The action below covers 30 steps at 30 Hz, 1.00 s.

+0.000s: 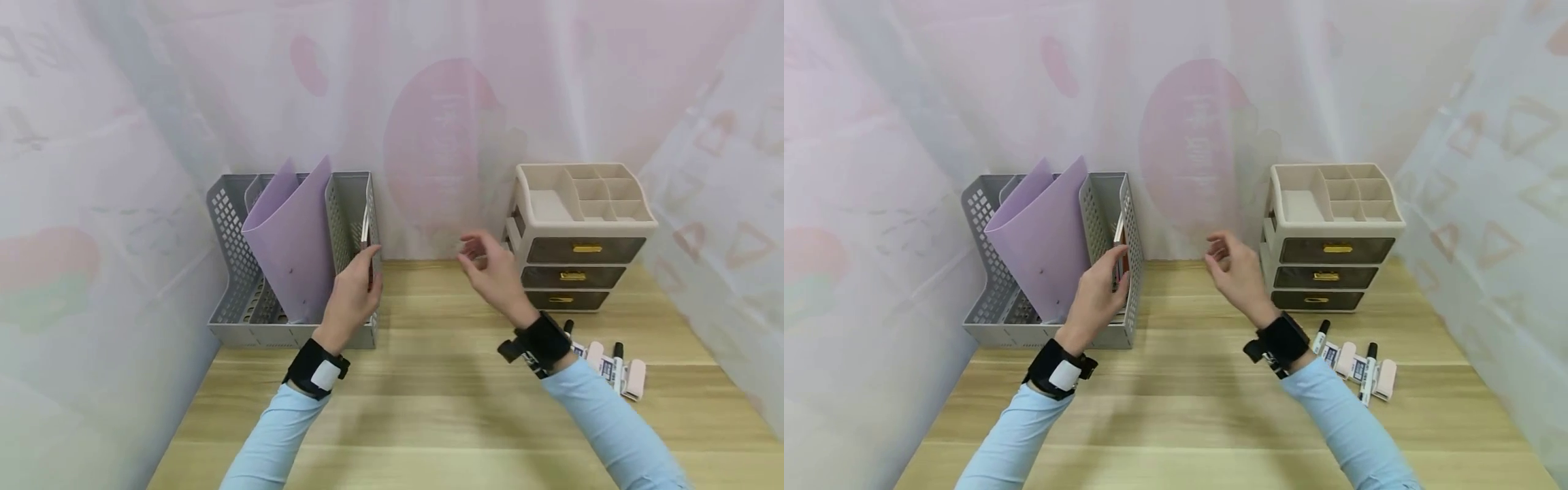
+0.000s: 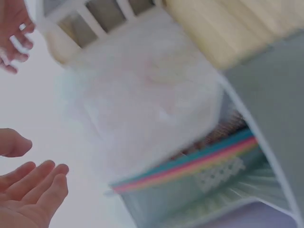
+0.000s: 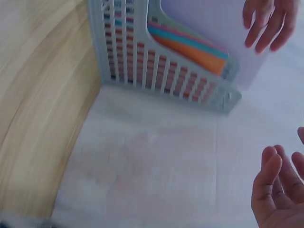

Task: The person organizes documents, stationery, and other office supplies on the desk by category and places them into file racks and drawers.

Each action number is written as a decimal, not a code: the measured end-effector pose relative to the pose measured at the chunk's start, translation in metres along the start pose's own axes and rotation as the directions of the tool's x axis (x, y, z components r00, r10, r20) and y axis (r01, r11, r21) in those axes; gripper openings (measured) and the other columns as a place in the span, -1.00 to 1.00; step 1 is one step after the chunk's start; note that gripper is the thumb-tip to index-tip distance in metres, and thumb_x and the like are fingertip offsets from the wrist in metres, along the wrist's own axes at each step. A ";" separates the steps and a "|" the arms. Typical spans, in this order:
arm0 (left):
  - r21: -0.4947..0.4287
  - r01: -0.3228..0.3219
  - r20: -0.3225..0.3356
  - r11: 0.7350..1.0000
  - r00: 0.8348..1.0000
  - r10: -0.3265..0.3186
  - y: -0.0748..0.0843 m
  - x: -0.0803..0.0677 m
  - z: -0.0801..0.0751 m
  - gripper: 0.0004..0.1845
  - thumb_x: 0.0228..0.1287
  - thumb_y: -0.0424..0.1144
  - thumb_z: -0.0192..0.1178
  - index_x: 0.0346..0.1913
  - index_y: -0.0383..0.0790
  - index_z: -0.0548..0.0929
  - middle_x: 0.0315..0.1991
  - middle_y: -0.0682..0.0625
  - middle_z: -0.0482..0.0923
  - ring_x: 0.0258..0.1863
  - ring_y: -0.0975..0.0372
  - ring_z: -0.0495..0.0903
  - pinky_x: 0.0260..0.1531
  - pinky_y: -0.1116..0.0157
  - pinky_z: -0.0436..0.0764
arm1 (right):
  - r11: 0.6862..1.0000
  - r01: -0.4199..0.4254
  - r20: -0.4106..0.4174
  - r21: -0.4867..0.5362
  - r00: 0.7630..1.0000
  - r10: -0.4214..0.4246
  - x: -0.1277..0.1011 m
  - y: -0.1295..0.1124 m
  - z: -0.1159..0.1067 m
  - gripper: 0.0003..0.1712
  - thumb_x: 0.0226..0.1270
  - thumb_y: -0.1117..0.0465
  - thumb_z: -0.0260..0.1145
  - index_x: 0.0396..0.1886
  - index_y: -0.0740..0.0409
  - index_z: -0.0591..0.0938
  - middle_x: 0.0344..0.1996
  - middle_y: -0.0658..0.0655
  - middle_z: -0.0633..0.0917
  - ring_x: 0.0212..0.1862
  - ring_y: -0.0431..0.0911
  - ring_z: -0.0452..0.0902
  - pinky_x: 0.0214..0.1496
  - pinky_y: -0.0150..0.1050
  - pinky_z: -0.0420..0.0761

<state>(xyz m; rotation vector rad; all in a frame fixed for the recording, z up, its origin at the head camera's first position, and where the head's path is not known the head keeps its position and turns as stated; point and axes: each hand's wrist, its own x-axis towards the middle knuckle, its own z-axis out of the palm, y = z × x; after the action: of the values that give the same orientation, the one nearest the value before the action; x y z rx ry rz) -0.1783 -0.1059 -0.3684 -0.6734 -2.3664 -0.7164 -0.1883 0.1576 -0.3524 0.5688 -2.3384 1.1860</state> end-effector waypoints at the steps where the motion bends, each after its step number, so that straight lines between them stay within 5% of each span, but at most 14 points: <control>1: -0.008 -0.025 -0.001 1.000 1.000 0.025 0.006 0.002 0.000 -0.49 0.28 -0.54 0.20 0.29 -0.47 0.41 0.10 -0.32 0.59 -0.19 -0.01 0.69 -0.15 0.18 0.72 | 1.000 -0.023 -0.015 -0.010 1.000 0.023 -0.004 0.003 -0.009 -0.66 0.37 0.36 0.31 0.11 0.28 0.53 -0.18 0.24 0.71 -0.19 -0.04 0.64 -0.24 -0.43 0.60; 6: -0.046 -0.120 0.032 0.992 0.992 0.122 0.032 0.016 0.003 -0.52 0.29 -0.52 0.20 0.27 -0.45 0.43 0.15 -0.29 0.59 0.02 -0.03 0.68 0.04 0.19 0.68 | 0.991 -0.135 -0.086 -0.011 0.987 0.134 -0.017 0.024 -0.044 -0.70 0.42 0.31 0.27 0.08 0.33 0.52 -0.18 0.28 0.71 -0.25 -0.32 0.58 -0.25 -0.65 0.50; 12: -0.093 -0.184 0.094 0.979 0.977 0.193 0.055 0.033 0.019 -0.50 0.33 -0.44 0.22 0.31 -0.40 0.41 0.20 -0.23 0.57 0.14 0.01 0.63 0.14 0.20 0.63 | 0.969 -0.246 -0.112 -0.003 0.963 0.244 -0.034 0.049 -0.076 -0.70 0.47 0.24 0.23 0.03 0.37 0.49 -0.21 0.34 0.71 -0.39 -0.41 0.59 -0.35 -0.58 0.54; 18: -0.134 -0.238 0.208 0.962 0.942 0.262 0.079 0.065 0.046 -0.47 0.34 -0.38 0.23 0.33 -0.41 0.39 0.29 -0.24 0.50 0.28 0.03 0.53 0.34 0.23 0.47 | 0.917 -0.364 -0.162 0.164 0.907 0.389 -0.051 0.073 -0.105 -0.73 0.49 0.23 0.18 0.02 0.32 0.41 -0.37 -0.06 0.69 -0.42 -0.38 0.63 -0.35 -0.51 0.60; 20: -0.120 -0.273 0.252 0.954 0.922 0.295 0.087 0.078 0.056 -0.49 0.37 -0.36 0.21 0.33 -0.40 0.39 0.33 -0.22 0.47 0.32 0.05 0.50 0.36 0.26 0.43 | 0.869 -0.405 -0.171 0.285 0.870 0.462 -0.056 0.079 -0.114 -0.77 0.50 0.23 0.18 -0.04 0.25 0.36 -0.44 -0.20 0.67 -0.46 -0.37 0.63 -0.38 -0.52 0.59; 23: -0.084 -0.335 0.311 0.938 0.886 0.345 0.098 0.097 0.073 -0.50 0.42 -0.32 0.17 0.35 -0.39 0.39 0.38 -0.20 0.42 0.37 0.08 0.44 0.40 0.31 0.38 | 0.750 -0.459 -0.117 0.477 0.812 0.571 -0.060 0.085 -0.124 -0.77 0.50 0.19 0.18 -0.10 0.14 0.30 -0.52 -0.19 0.71 -0.51 -0.32 0.66 -0.41 -0.50 0.61; 26: -0.049 -0.384 0.349 0.922 0.859 0.376 0.105 0.115 0.086 -0.50 0.45 -0.29 0.14 0.37 -0.37 0.38 0.41 -0.20 0.37 0.44 0.08 0.36 0.45 0.31 0.30 | 0.600 -0.514 0.014 0.613 0.766 0.642 -0.060 0.089 -0.132 -0.71 0.51 0.11 0.19 -0.04 0.15 0.30 -0.50 -0.10 0.75 -0.49 -0.27 0.69 -0.39 -0.47 0.63; 30: 0.026 -0.422 0.392 0.906 0.838 0.379 0.113 0.141 0.103 -0.55 0.50 -0.27 0.09 0.37 -0.31 0.41 0.43 -0.15 0.37 0.48 0.07 0.29 0.48 0.30 0.24 | 0.444 -0.596 0.189 0.669 0.714 0.674 -0.051 0.095 -0.138 -0.56 0.51 -0.01 0.16 0.10 0.20 0.33 -0.41 -0.06 0.78 -0.39 -0.25 0.71 -0.34 -0.47 0.63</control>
<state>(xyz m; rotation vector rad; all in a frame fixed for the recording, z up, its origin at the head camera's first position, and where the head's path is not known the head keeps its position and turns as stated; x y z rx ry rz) -0.2488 0.0808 -0.3124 -1.3109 -2.4517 -0.2797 -0.1707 0.3308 -0.3692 -0.2546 -1.9655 2.4394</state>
